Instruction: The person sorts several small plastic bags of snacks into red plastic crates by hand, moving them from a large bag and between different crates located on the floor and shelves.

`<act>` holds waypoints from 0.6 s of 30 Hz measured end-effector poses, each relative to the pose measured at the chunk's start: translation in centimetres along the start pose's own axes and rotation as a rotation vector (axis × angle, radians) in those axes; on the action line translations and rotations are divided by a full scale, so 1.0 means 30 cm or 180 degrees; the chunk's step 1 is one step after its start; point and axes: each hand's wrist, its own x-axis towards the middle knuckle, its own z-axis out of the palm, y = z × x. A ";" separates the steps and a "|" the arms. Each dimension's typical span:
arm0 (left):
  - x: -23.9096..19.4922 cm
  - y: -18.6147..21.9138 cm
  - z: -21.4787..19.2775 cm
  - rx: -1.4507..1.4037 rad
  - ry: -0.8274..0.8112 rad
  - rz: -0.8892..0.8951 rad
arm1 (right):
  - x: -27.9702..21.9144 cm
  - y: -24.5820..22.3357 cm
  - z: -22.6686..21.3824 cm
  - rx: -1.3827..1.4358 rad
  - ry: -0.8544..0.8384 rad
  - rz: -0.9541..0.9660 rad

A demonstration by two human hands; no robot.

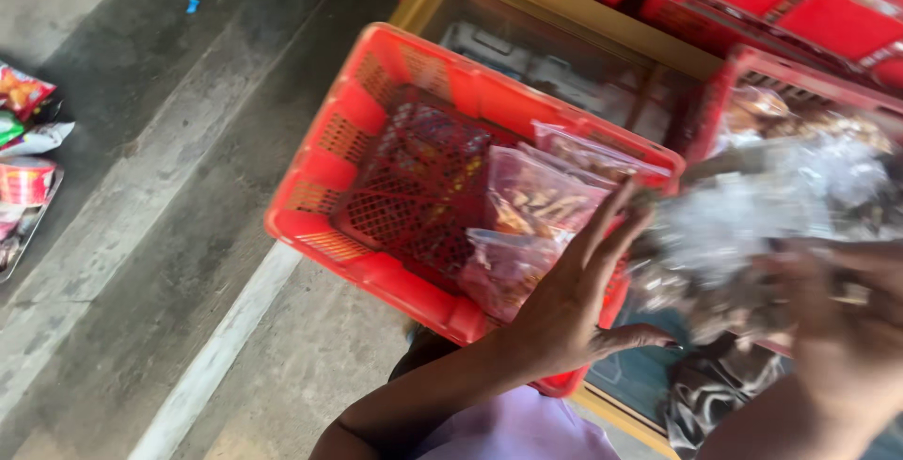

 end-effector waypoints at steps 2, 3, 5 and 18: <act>-0.002 -0.004 -0.092 0.0265 0.0087 -0.0208 | -0.001 -0.095 0.160 -0.0386 -0.0382 -0.0535; -0.010 -0.012 -0.148 0.0260 0.0098 -0.0199 | 0.017 -0.135 0.242 -0.0849 -0.0661 -0.0918; -0.052 -0.049 -0.278 0.0871 0.0180 -0.0366 | 0.003 -0.191 0.411 -0.1441 -0.0835 -0.0889; -0.110 -0.830 -0.741 -0.0988 -0.0249 -0.1441 | 0.041 -0.040 1.050 -0.1196 -0.1555 -0.0973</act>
